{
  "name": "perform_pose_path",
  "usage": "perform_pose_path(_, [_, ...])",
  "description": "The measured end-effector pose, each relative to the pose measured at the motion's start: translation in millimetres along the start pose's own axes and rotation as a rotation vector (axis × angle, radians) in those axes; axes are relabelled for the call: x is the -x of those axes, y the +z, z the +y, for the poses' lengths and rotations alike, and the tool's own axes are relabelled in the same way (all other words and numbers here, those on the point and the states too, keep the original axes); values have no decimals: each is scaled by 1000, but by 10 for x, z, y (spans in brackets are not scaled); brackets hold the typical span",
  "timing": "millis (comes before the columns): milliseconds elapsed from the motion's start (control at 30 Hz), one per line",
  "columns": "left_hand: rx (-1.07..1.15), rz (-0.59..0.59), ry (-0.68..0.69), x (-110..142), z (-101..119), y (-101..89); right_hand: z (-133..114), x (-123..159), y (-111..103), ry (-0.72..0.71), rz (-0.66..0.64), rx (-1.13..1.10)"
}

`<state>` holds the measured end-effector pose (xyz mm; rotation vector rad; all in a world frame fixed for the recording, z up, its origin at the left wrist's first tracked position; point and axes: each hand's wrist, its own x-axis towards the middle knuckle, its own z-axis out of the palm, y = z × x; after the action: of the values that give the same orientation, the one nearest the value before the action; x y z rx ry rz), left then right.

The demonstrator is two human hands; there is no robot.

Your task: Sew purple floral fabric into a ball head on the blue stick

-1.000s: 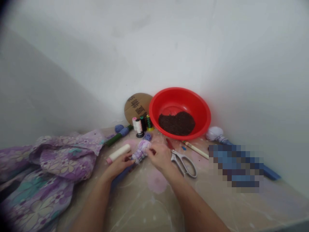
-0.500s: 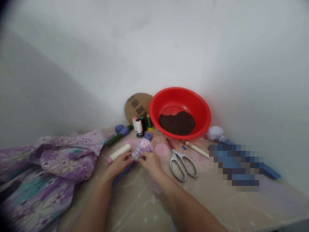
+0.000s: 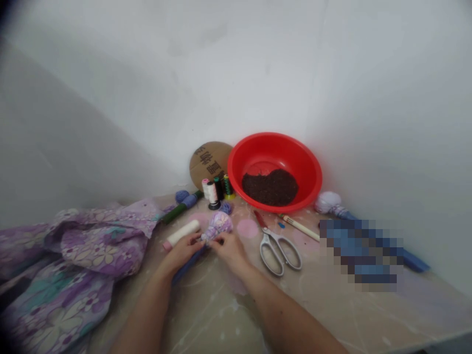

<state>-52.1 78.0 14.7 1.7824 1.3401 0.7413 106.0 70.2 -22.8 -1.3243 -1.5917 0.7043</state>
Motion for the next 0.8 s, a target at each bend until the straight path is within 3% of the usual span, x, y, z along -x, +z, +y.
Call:
perform_pose_path(267, [-88,31,7,-22,-67,9,-5,-41,-93,-30,141,-167])
perform_pose_path(433, [7,-49,-4,-7,-32,5,-65,23,-223,-69,172,-244])
perform_pose_path(567, [8,-44,7,-1,-25,9,-145,56,-296,-89,205,-321])
perform_pose_path(700, [2,-33,0,3,-36,13,-233,78,-383,-144,215,-394])
perform_pose_path(800, [6,-15,-1,10,-32,12,-265,91,-467,-153,151,-524])
